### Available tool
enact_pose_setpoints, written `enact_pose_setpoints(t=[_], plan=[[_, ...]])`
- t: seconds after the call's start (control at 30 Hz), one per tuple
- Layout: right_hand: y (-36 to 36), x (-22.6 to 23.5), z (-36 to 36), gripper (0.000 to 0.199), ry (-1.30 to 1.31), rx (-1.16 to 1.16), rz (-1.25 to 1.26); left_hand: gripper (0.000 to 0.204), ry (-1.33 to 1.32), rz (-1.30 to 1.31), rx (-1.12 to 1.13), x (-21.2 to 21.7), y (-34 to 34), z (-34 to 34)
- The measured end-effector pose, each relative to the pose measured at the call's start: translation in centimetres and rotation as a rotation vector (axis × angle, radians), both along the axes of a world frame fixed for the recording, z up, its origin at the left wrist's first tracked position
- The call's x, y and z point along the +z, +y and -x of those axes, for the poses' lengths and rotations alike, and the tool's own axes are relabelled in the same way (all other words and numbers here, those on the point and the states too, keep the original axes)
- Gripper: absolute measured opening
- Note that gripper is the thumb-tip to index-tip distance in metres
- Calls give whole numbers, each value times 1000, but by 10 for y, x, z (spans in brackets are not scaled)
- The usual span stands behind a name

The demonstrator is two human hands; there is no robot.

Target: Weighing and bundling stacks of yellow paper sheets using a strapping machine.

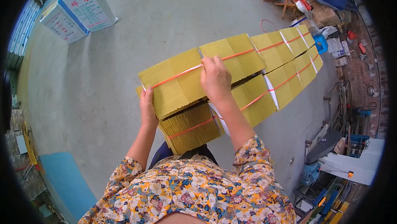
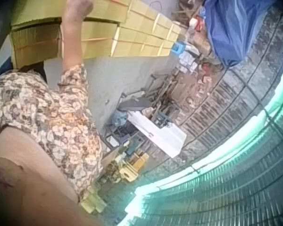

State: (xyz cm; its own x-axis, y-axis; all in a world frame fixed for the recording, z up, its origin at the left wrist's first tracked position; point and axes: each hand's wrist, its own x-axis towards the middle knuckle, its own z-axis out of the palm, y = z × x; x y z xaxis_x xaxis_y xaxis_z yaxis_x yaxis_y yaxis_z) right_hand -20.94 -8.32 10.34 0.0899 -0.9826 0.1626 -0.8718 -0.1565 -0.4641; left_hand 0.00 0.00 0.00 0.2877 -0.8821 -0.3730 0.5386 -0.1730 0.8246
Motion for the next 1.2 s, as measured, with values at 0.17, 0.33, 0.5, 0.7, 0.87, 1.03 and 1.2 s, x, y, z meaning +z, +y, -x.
enact_pose_setpoints(t=[0.17,0.33,0.5,0.7,0.87,1.03,1.2], plan=[[-9,-13,28,14,43,168,124,52,-336,35,-52,15,-4,13],[-25,-3,31,14,103,299,49,57,-392,-76,-70,8,-4,4],[-30,25,34,16,264,522,-40,64,-476,-129,270,13,8,20],[55,66,41,21,-101,1185,-122,67,-683,-169,680,16,160,104],[145,56,81,24,-143,1582,-548,57,-616,-389,750,27,267,239],[258,26,109,25,-13,2003,-738,49,-475,-519,1143,32,371,364],[387,14,148,22,165,2381,-782,38,-409,-555,1456,32,462,480]])
